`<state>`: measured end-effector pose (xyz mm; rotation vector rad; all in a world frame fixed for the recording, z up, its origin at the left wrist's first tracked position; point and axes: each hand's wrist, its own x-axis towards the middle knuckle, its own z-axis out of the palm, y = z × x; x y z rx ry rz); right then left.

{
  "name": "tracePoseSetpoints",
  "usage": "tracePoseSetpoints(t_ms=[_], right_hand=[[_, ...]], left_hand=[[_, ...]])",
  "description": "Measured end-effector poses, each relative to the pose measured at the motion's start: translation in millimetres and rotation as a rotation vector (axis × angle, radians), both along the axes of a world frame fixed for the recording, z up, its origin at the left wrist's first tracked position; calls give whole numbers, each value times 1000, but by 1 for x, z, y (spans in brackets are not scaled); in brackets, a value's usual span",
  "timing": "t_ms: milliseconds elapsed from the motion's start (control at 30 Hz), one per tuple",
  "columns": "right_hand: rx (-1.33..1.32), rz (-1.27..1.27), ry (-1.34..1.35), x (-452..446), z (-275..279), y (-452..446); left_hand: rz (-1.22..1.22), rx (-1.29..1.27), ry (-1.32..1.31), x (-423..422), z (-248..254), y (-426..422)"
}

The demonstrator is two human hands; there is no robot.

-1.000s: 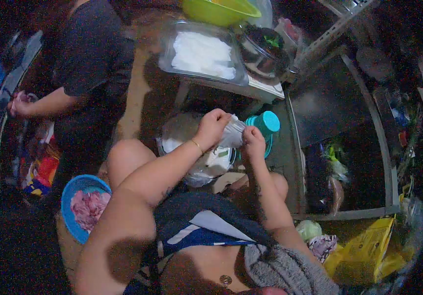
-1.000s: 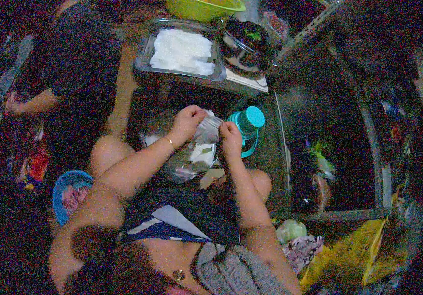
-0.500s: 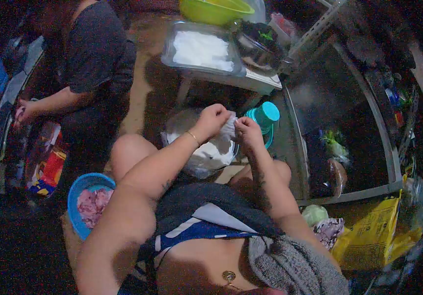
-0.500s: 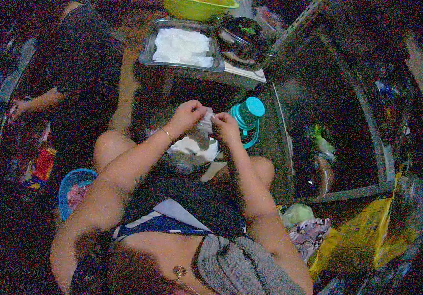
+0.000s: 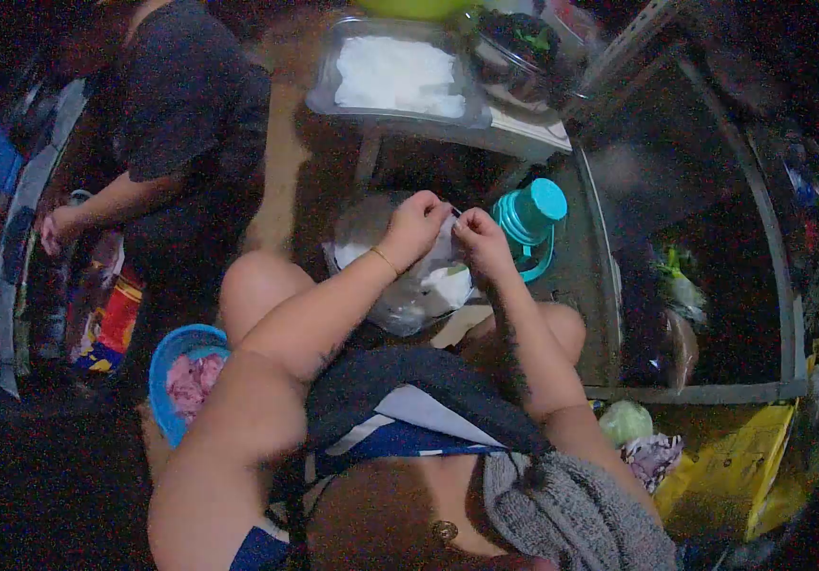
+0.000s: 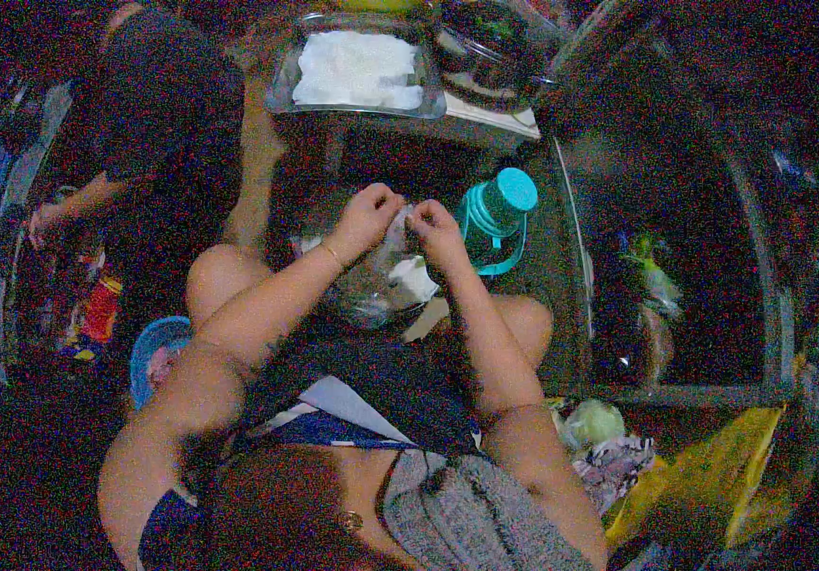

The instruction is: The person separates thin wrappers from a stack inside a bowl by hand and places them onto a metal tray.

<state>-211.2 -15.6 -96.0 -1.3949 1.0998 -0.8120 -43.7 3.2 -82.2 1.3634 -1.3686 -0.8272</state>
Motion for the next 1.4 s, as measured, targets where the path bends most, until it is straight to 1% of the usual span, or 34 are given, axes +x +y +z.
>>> tracePoseSetpoints(t_ms=[33,133,233,300,333,367,433,533,667,733,767,833,900,933,1033,1133,1233,1300,1400], right_hand=[[12,-8,-4,0,-5,-1],[46,-52,-39,4,-10,3],[124,-106,-163,12,-8,12],[66,-162,-263,23,-21,9],[23,-169,-197,24,-24,7],[-18,-178,-130,24,-27,5],[-121,-147,234,24,-7,8],[-132,-294,105,25,-33,-1],[-168,-289,67,16,-56,-14],[-215,-284,81,19,-48,-10],[-93,-278,-33,19,-43,-9],[153,-260,-259,23,-10,1],[291,-187,-320,25,17,13],[359,-151,-352,25,22,16],[262,-184,-280,25,5,10],[234,-156,-291,19,1,7],[308,-147,-455,16,2,8],[224,-144,-364,10,-19,-1],[156,-167,-300,6,-26,-6]], left_hand=[[58,-27,26,-2,-6,-2],[153,1,-28,-1,-15,-5],[162,25,-41,-7,-16,-1],[131,53,-16,-15,-15,3],[115,65,-1,-17,-14,5],[103,52,-48,-17,-17,4],[78,28,-140,-16,-22,3],[131,-28,-99,-14,-22,3],[120,62,-21,-12,-31,-4],[113,61,-23,-12,-28,-3],[86,70,-26,-11,-27,-4],[34,87,-30,-9,-19,-3],[-24,41,31,-10,-7,2],[-53,19,62,-11,-4,3],[-44,99,-4,-10,-3,1],[-11,-64,-37,-9,-10,-5],[10,63,-6,-6,-9,-9],[18,68,-19,-3,-11,-13],[53,55,7,-4,-16,-14]])
